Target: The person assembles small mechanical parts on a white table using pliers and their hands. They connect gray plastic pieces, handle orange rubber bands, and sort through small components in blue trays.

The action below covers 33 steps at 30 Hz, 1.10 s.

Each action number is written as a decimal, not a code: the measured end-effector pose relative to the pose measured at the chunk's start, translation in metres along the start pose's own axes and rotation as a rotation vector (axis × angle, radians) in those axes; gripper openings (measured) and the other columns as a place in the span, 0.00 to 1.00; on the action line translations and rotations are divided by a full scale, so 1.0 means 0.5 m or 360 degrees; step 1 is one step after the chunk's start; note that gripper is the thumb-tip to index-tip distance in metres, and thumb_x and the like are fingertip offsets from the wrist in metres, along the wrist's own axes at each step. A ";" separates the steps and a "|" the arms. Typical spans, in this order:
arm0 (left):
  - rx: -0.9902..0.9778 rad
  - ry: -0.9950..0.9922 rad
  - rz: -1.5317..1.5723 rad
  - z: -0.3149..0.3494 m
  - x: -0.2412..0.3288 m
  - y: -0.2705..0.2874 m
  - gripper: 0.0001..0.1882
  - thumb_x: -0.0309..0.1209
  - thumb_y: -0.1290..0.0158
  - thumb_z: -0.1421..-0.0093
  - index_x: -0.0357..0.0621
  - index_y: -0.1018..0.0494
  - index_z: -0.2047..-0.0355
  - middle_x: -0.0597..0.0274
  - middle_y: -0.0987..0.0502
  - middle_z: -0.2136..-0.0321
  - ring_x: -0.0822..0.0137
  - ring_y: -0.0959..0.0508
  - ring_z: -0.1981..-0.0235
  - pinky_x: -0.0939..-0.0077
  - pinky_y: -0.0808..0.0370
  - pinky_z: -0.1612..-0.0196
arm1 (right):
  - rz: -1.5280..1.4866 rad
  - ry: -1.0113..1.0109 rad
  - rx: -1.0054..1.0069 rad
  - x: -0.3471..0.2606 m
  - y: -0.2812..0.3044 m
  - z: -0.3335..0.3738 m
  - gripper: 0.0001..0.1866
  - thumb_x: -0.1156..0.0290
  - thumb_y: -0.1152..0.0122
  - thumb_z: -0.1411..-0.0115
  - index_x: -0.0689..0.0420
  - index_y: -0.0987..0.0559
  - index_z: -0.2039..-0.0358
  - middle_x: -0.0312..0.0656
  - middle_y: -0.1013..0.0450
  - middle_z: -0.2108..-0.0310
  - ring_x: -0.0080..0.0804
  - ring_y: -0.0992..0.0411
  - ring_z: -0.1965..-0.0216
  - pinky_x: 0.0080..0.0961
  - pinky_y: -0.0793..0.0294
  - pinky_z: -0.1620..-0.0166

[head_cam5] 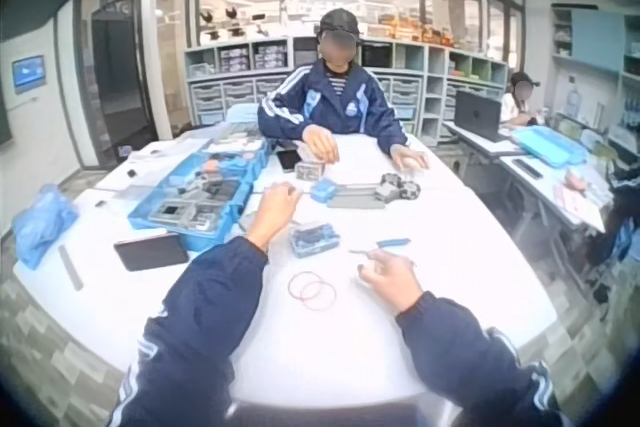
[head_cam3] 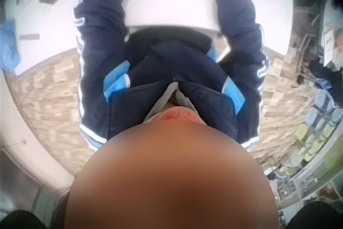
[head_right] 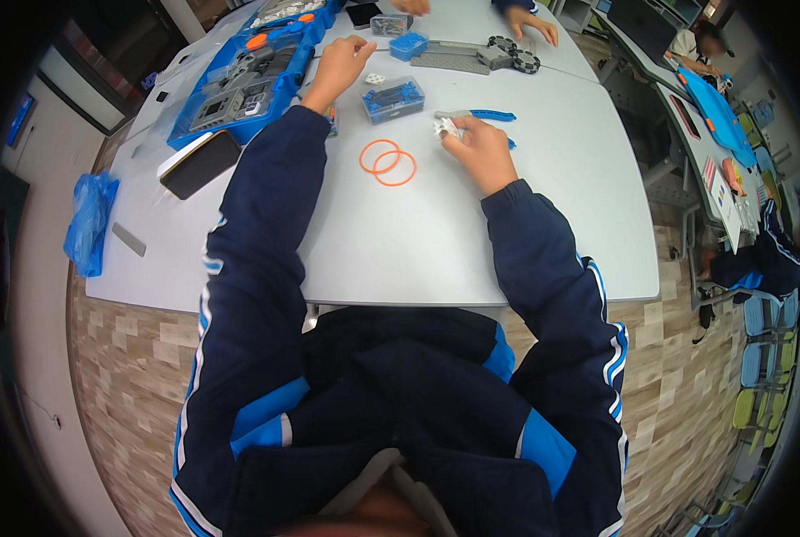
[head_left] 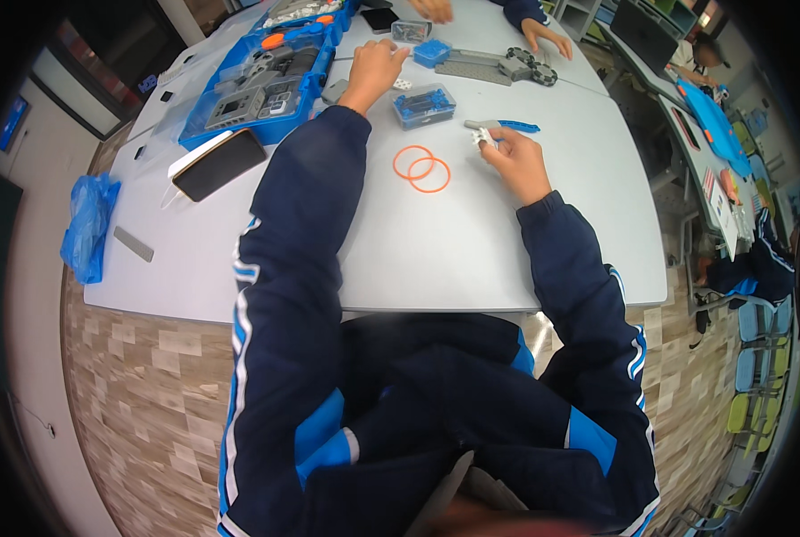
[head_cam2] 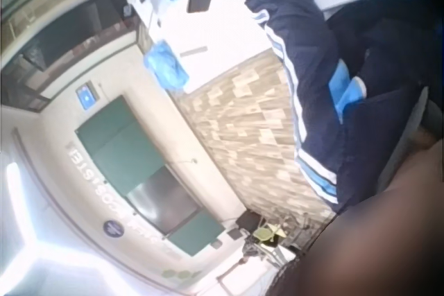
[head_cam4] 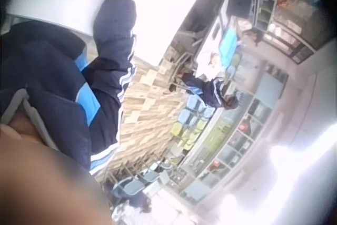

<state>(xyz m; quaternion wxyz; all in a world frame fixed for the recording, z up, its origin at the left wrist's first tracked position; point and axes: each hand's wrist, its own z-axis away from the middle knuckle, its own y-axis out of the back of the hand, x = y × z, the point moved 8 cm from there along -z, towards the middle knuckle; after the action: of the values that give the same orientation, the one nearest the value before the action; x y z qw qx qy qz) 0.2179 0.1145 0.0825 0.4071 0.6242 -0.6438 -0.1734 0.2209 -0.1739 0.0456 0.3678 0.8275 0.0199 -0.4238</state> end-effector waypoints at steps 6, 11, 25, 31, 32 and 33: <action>-0.1133 0.0525 0.1310 0.216 0.197 -0.010 0.35 0.61 0.61 0.30 0.37 0.24 0.65 0.61 0.22 0.76 0.73 0.23 0.76 0.81 0.28 0.72 | 0.0518 0.0802 0.0195 -0.131 -0.011 0.003 0.15 0.68 0.37 0.45 0.62 0.24 0.60 0.50 0.24 0.80 0.46 0.22 0.75 0.37 0.23 0.69; -0.0867 0.0779 0.1816 0.303 0.214 -0.008 0.30 0.57 0.64 0.28 0.45 0.28 0.70 0.71 0.30 0.81 0.80 0.34 0.81 0.84 0.39 0.77 | 0.0537 0.0802 0.0264 -0.163 -0.026 0.014 0.13 0.67 0.37 0.43 0.63 0.24 0.62 0.53 0.24 0.77 0.50 0.23 0.74 0.37 0.23 0.71; -0.0846 0.0900 0.2253 0.345 0.246 -0.029 0.26 0.53 0.62 0.28 0.44 0.29 0.68 0.71 0.32 0.79 0.78 0.37 0.82 0.83 0.44 0.78 | 0.0269 0.0857 -0.0227 -0.146 -0.005 0.027 0.14 0.68 0.37 0.43 0.63 0.20 0.59 0.48 0.29 0.81 0.41 0.30 0.81 0.32 0.30 0.74; -0.0930 0.0927 0.2380 0.341 0.248 -0.023 0.26 0.55 0.59 0.30 0.43 0.30 0.66 0.69 0.32 0.79 0.78 0.36 0.83 0.84 0.44 0.79 | 0.0308 0.0658 -0.0281 -0.131 -0.022 0.024 0.19 0.63 0.35 0.40 0.61 0.22 0.52 0.50 0.26 0.78 0.41 0.27 0.78 0.31 0.27 0.72; -0.0932 0.0935 0.2392 0.343 0.251 -0.025 0.27 0.56 0.59 0.30 0.43 0.31 0.67 0.69 0.32 0.79 0.78 0.36 0.83 0.84 0.44 0.80 | 0.0288 0.0696 -0.0269 -0.135 -0.024 0.025 0.19 0.62 0.35 0.40 0.62 0.22 0.55 0.52 0.25 0.77 0.47 0.25 0.76 0.34 0.26 0.71; -0.0890 0.0946 0.2374 0.344 0.250 -0.025 0.26 0.56 0.57 0.31 0.43 0.31 0.67 0.70 0.33 0.79 0.78 0.36 0.83 0.83 0.44 0.80 | 0.0263 0.0720 -0.0255 -0.136 -0.027 0.027 0.19 0.61 0.35 0.40 0.63 0.23 0.57 0.55 0.24 0.76 0.52 0.23 0.74 0.36 0.24 0.70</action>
<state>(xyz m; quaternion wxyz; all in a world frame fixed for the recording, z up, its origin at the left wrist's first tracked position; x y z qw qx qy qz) 0.1129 -0.0548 0.0071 0.7063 -0.0676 -0.6865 0.1588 0.1632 -0.1536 0.0815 0.4519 0.8682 0.0676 -0.1935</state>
